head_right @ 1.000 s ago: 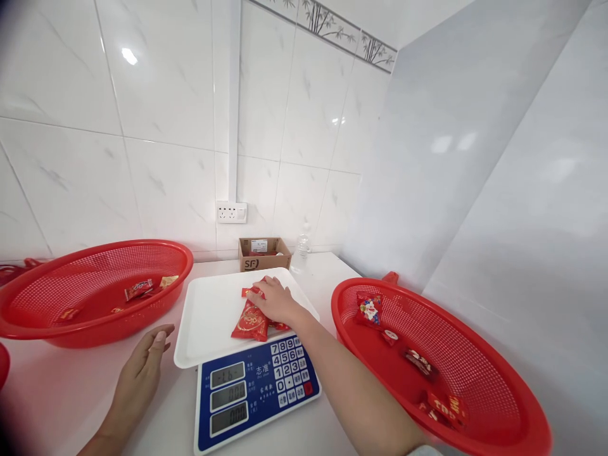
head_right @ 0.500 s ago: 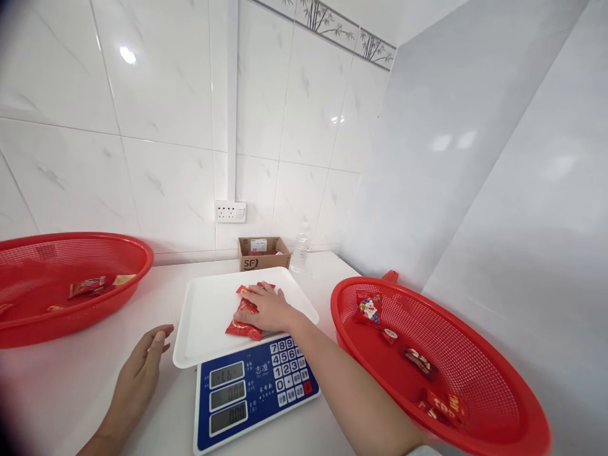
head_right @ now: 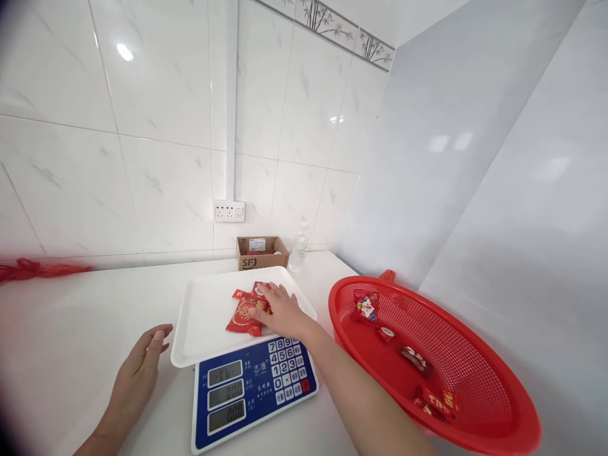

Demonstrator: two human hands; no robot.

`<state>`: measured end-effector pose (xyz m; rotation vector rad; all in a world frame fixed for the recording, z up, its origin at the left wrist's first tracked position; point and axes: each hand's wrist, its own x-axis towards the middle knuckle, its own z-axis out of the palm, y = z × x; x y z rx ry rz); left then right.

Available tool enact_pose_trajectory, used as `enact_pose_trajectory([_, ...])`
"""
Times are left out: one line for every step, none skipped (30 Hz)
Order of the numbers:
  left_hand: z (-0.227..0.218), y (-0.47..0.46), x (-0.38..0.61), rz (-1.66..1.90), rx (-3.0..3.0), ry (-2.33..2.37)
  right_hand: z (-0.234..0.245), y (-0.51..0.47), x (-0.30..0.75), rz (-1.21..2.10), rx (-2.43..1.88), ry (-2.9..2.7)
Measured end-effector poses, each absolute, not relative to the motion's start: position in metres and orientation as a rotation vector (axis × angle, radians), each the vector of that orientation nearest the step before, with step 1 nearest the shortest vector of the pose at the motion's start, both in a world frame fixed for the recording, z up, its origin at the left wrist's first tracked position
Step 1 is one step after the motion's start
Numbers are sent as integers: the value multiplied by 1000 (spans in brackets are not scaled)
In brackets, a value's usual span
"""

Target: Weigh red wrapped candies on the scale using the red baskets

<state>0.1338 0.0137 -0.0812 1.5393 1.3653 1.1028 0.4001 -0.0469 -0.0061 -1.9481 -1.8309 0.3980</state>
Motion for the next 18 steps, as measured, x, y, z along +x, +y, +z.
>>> enact_pose_trajectory([-81, 14, 134, 1100, 1545, 1364, -7, -47, 400, 411, -1913, -1843])
enact_pose_trajectory([-82, 14, 134, 1101, 1549, 1362, -7, -46, 399, 427, -1870, -1855])
enact_pose_trajectory([-82, 14, 133, 1103, 1550, 1362, -8, -45, 397, 442, -1827, -1861])
enact_pose_trajectory([-82, 14, 133, 1104, 1550, 1365, -7, -44, 396, 454, -1789, -1858])
enact_pose_trajectory([-82, 14, 133, 1104, 1549, 1370, -6, -43, 394, 466, -1755, -1847])
enact_pose_trajectory([-82, 15, 132, 1102, 1549, 1377, -5, -43, 393, 474, -1728, -1830])
enact_pose_trajectory([-82, 15, 132, 1100, 1548, 1385, -3, -43, 391, 474, -1708, -1813])
enact_pose_trajectory([-81, 15, 131, 1097, 1549, 1391, -2, -45, 390, 464, -1688, -1781])
enact_pose_trajectory([-81, 15, 131, 1096, 1549, 1395, 0, -49, 390, 454, -1661, -1728])
enact_pose_trajectory([-80, 15, 131, 1099, 1547, 1395, 1, -55, 389, 448, -1621, -1649])
enact_pose_trajectory([-79, 16, 131, 1100, 1544, 1396, 1, -62, 389, 452, -1566, -1549])
enact_pose_trajectory([-79, 16, 131, 1100, 1540, 1397, 0, -72, 390, 470, -1499, -1429])
enact_pose_trajectory([-79, 16, 131, 1099, 1538, 1399, -2, -84, 390, 500, -1426, -1299])
enact_pose_trajectory([-79, 16, 131, 1098, 1539, 1399, -6, -97, 391, 536, -1361, -1180])
enact_pose_trajectory([-80, 17, 131, 1098, 1543, 1397, -10, -112, 393, 570, -1313, -1071])
enact_pose_trajectory([-82, 18, 130, 1097, 1553, 1395, -16, -128, 394, 598, -1284, -983])
enact_pose_trajectory([-85, 20, 129, 1097, 1569, 1392, -21, -144, 395, 623, -1268, -918])
enact_pose_trajectory([-90, 23, 127, 1112, 1597, 1387, -27, -159, 395, 649, -1259, -856])
